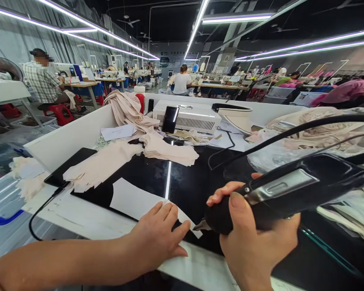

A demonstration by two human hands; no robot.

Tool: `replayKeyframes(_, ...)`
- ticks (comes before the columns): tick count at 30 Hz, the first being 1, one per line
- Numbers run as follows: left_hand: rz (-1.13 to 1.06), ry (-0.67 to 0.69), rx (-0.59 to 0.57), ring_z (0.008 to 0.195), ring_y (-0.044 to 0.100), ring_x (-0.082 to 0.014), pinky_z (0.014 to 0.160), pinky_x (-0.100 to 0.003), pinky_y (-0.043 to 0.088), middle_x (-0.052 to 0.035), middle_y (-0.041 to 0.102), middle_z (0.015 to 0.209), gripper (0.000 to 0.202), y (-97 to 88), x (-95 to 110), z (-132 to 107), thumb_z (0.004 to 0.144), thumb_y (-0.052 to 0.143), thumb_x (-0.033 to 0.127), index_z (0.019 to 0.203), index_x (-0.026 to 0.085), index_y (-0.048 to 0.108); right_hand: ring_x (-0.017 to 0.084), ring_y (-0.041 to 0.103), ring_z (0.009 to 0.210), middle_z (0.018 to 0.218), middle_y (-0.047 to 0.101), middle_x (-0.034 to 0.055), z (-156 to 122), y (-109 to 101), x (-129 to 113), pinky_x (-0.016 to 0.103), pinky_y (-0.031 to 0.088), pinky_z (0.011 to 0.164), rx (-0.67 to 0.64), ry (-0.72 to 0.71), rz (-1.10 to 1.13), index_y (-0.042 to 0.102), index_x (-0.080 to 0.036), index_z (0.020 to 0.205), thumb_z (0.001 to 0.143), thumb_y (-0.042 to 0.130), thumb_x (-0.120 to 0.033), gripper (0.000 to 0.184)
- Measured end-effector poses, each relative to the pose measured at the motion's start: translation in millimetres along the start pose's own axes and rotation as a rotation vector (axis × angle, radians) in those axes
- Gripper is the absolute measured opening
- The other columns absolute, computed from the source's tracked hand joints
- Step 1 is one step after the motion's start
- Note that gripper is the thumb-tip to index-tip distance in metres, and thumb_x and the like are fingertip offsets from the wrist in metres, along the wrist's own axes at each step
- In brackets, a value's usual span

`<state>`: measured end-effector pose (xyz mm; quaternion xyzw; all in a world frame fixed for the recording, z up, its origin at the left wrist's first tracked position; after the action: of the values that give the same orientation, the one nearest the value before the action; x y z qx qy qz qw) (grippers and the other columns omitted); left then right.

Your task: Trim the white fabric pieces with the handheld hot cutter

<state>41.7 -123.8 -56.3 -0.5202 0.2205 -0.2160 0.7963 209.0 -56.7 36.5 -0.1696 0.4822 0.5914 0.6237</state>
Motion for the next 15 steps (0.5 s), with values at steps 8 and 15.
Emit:
replayKeyframes(8, -0.063, 0.050, 0.050, 0.141, 0.080, -0.0386, 0.123, -0.051, 0.067, -0.0238, 0.081, 0.148, 0.075, -1.6, -10, -3, 0.109, 0.090, 0.072, 0.157, 0.017, 0.071, 0.018, 0.068, 0.057, 0.081, 0.076, -0.0101, 14, 21, 14, 0.036, 0.063, 0.057, -0.037, -0.029, 0.093, 0.067, -0.031, 0.121, 0.082, 0.110, -0.055, 0.063)
replayKeyframes(15, -0.128, 0.076, 0.092, 0.141, 0.080, -0.0387, 0.126, -0.052, 0.067, -0.0227, 0.082, 0.143, 0.075, -6.0, -14, -3, 0.107, 0.093, 0.070, 0.154, 0.015, 0.072, 0.017, 0.071, 0.058, 0.083, 0.078, -0.0096, 9, 22, 21, 0.035, 0.065, 0.058, -0.078, -0.006, 0.109, 0.066, -0.030, 0.127, 0.083, 0.110, -0.055, 0.067)
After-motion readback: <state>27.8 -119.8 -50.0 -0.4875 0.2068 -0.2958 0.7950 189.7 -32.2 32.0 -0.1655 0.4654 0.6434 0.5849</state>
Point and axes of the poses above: each hand's wrist, its own z-axis towards the middle knuckle, its own y-axis out of the palm, x = y × z, the point moved 2 cm from there along z, towards the middle knuckle
